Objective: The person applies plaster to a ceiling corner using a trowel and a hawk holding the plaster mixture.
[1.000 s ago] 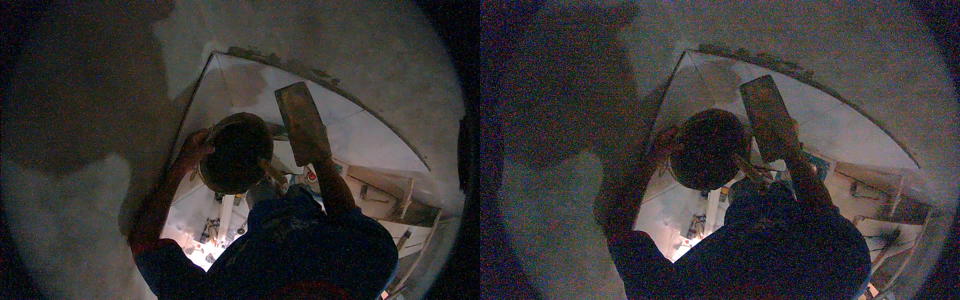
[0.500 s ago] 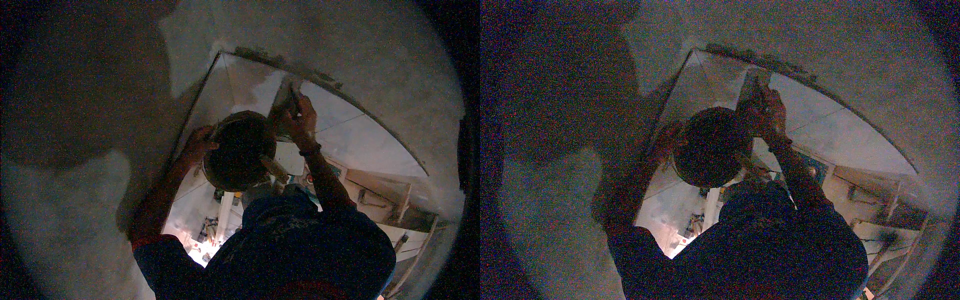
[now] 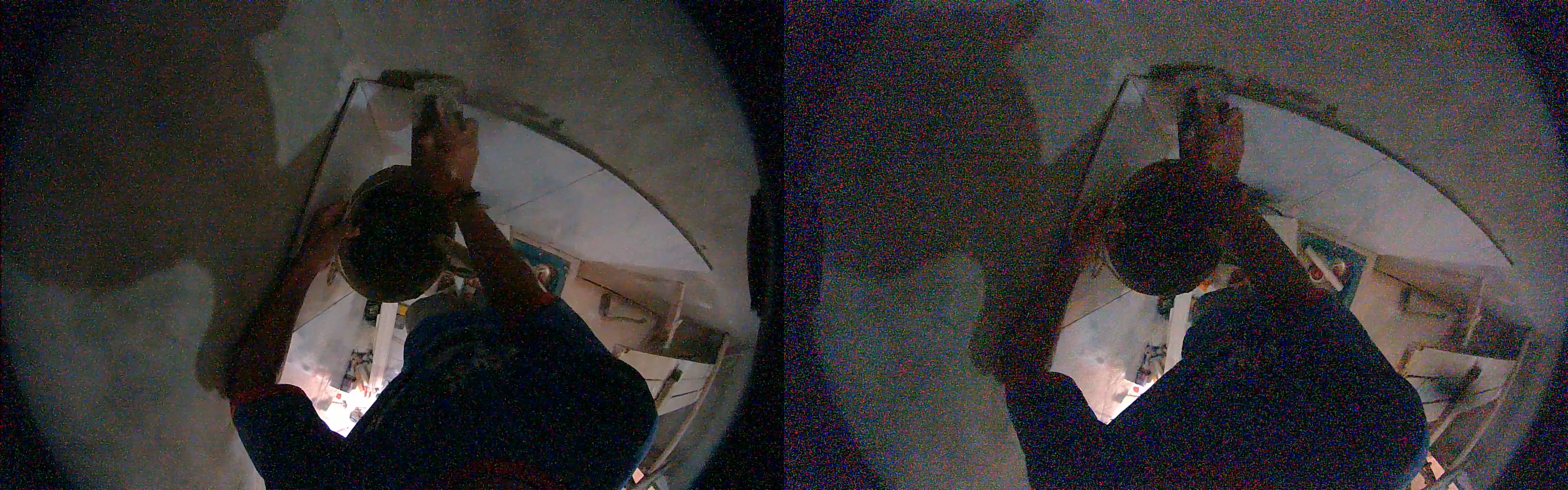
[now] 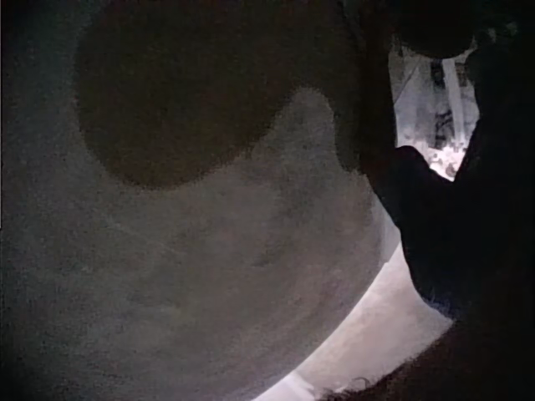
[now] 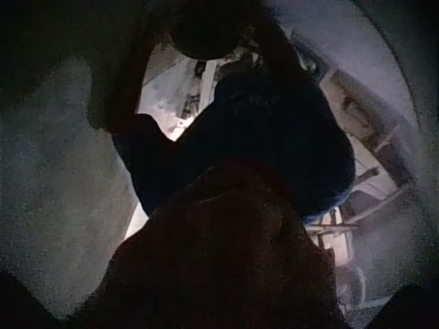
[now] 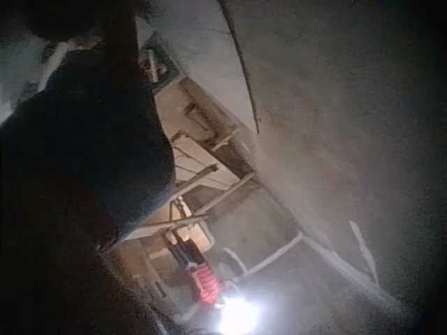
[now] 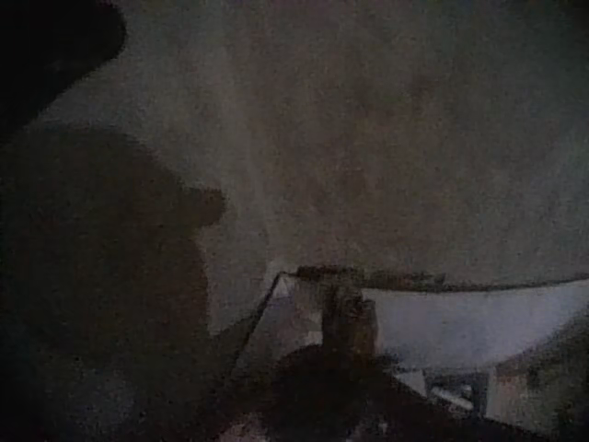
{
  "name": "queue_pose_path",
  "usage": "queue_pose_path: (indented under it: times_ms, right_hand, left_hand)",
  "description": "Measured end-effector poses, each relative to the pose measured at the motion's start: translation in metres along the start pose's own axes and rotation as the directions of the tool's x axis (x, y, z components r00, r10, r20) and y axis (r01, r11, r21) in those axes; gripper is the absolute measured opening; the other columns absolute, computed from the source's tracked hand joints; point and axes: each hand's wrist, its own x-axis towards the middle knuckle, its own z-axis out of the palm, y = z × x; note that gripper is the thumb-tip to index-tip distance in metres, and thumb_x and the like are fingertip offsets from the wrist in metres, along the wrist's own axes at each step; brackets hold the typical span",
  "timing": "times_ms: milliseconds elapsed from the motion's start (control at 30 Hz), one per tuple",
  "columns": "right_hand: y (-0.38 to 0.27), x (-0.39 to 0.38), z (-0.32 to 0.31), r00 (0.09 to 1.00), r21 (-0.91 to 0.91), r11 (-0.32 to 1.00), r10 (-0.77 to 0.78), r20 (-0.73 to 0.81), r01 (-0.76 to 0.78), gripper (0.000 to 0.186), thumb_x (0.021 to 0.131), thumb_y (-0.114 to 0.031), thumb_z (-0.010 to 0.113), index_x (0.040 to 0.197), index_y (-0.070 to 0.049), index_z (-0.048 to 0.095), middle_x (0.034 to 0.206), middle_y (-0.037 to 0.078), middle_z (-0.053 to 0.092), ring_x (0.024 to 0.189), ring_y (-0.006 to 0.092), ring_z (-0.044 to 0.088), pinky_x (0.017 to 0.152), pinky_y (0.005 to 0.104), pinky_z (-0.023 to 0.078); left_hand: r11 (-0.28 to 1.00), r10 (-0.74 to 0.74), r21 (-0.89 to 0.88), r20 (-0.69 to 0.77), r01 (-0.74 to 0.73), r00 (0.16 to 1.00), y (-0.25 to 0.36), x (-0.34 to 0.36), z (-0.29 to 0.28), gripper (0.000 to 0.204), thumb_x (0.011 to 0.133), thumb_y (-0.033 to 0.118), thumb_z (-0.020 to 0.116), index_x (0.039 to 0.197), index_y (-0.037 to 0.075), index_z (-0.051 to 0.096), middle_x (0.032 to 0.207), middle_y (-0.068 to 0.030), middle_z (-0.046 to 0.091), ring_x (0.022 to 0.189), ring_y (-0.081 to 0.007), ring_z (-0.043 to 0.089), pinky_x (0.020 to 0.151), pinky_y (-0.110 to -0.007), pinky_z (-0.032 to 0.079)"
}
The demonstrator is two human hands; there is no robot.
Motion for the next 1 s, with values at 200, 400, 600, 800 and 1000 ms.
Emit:
queue_pose_path:
  times_ms: [200, 400, 600, 800, 1000]
  right_hand:
    - [0.015, 0.005, 0.002, 0.997, -0.023, 0.998, -0.059, -0.046, 0.058, 0.048, 0.069, -0.017, 0.057, 0.115, -0.008, 0.047, 0.096, 0.018, 0.052, 0.081, 0.0336, 0.048, 0.067, 0.0437, 0.04]
    - [0.038, 0.003, 0.058, 0.961, 0.534, 0.807, 0.274, 0.04, -0.253, 0.048, 0.072, -0.017, 0.058, 0.117, -0.01, 0.045, 0.088, 0.018, 0.053, 0.075, 0.0327, 0.046, 0.062, 0.0422, 0.038]
    - [0.013, 0.015, 0.054, 0.964, -0.054, 0.991, -0.134, -0.23, 0.125, 0.06, 0.069, -0.012, 0.064, 0.123, -0.01, 0.039, 0.085, 0.019, 0.05, 0.072, 0.0325, 0.044, 0.061, 0.0419, 0.037]
    - [0.017, -0.003, 0.065, 0.972, -0.099, 0.988, -0.137, -0.188, 0.12, 0.067, 0.067, -0.012, 0.063, 0.126, -0.009, 0.034, 0.086, 0.02, 0.049, 0.074, 0.0344, 0.044, 0.064, 0.0426, 0.037]
    - [0.015, -0.002, 0.045, 0.997, -0.132, 0.988, -0.082, -0.002, 0.081, 0.063, 0.069, -0.021, 0.059, 0.125, -0.006, 0.034, 0.089, 0.022, 0.048, 0.079, 0.0377, 0.046, 0.067, 0.0456, 0.039]
  left_hand:
    - [0.969, -0.098, 0.235, 0.061, 0.081, 0.993, 0.011, -0.002, 0.003, 0.029, 0.061, 0.008, 0.06, 0.089, 0.001, 0.054, 0.084, -0.0053, 0.054, 0.077, -0.0169, 0.05, 0.071, -0.03, 0.041]
    - [0.949, -0.098, 0.308, 0.08, 0.069, 0.992, 0.027, -0.011, 0.012, 0.029, 0.06, 0.006, 0.06, 0.087, 0.001, 0.056, 0.083, -0.0055, 0.054, 0.077, -0.0165, 0.051, 0.071, -0.03, 0.041]
    - [0.967, -0.071, 0.251, 0.121, 0.039, 0.99, 0.035, -0.024, 0.006, 0.038, 0.06, 0.0, 0.059, 0.098, 0.0, 0.055, 0.088, -0.007, 0.056, 0.083, -0.0177, 0.052, 0.077, -0.03, 0.042]
    - [0.935, 0.008, 0.353, 0.053, -0.026, 0.999, 0.03, -0.033, 0.01, 0.036, 0.063, 0.001, 0.058, 0.099, 0.001, 0.056, 0.09, -0.0081, 0.057, 0.082, -0.0171, 0.053, 0.077, -0.031, 0.043]
    - [0.931, -0.051, 0.366, 0.122, 0.003, 0.991, 0.024, -0.02, 0.006, 0.037, 0.064, 0.001, 0.057, 0.101, 0.002, 0.056, 0.091, -0.0091, 0.058, 0.081, -0.0176, 0.054, 0.076, -0.032, 0.044]
